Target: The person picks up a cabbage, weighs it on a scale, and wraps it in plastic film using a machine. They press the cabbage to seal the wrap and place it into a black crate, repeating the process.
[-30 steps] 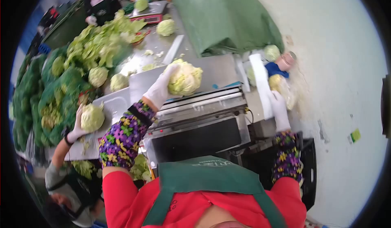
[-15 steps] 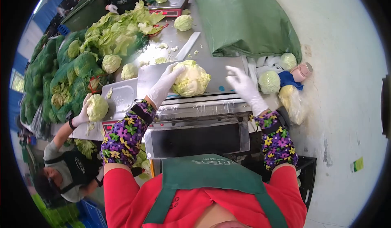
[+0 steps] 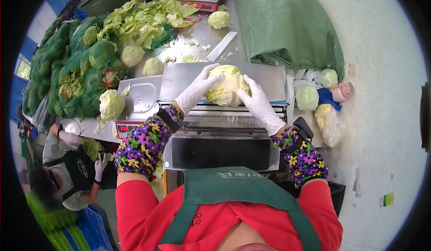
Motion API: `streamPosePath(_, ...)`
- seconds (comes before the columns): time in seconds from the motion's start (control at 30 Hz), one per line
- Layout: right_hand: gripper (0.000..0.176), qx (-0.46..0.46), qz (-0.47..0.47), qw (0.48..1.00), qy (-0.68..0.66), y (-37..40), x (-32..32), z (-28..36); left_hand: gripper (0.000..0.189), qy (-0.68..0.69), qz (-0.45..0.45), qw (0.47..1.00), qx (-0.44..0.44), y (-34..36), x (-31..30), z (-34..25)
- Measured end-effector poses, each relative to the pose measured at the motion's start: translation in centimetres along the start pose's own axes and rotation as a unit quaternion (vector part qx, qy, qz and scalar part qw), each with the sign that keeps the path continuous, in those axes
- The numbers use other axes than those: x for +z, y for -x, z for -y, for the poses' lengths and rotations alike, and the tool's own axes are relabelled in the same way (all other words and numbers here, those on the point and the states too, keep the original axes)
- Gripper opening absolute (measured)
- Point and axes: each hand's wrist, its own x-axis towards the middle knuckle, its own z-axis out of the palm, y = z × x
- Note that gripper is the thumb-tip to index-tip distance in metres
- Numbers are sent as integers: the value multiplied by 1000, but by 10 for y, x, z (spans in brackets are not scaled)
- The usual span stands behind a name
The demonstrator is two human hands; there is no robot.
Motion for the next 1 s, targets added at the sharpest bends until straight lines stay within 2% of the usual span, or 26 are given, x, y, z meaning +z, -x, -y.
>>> streamPosePath(0.1,70,-25,-21,999,33,6,4,-7,61,-16,8,999,31,-2,-3,6)
streamPosePath(0.17,67,-46,18,990,-133,2,10,-20,62,-45,22,998,37,5,-4,-7)
streamPosePath(0.2,65,-23,41,979,-197,3,10,-21,62,-41,20,999,13,8,-5,-13)
streamPosePath(0.27,66,-34,31,981,-190,2,10,-25,68,-45,20,999,-18,11,-9,-17)
streamPosePath(0.33,66,-50,22,982,-181,2,8,-22,72,-71,28,997,-1,15,-15,-13)
streamPosePath(0.4,66,45,30,990,-130,8,-5,-14,75,-99,36,994,14,18,-21,-12)
streamPosePath(0.47,66,44,24,992,-116,11,-11,-17,79,-113,-24,993,17,19,-27,-16)
streamPosePath(0.63,66,39,51,992,-105,17,-25,-16,76,-117,4,993,8,19,-47,-11)
streamPosePath(0.7,67,35,56,993,-98,17,-24,-17,70,-194,36,980,-5,23,-47,-7)
streamPosePath(0.83,65,47,88,994,-48,22,-27,-7,69,-176,84,980,-28,28,-37,-10)
streamPosePath(0.87,65,20,69,997,-39,23,-24,-12,70,-129,77,988,-38,30,-32,-12)
streamPosePath(0.93,67,32,70,995,-67,20,-21,-15,71,-82,71,993,-50,28,-20,-13)
streamPosePath(1.0,68,44,72,992,-95,22,-16,-13,70,-53,64,996,34,20,-9,-15)
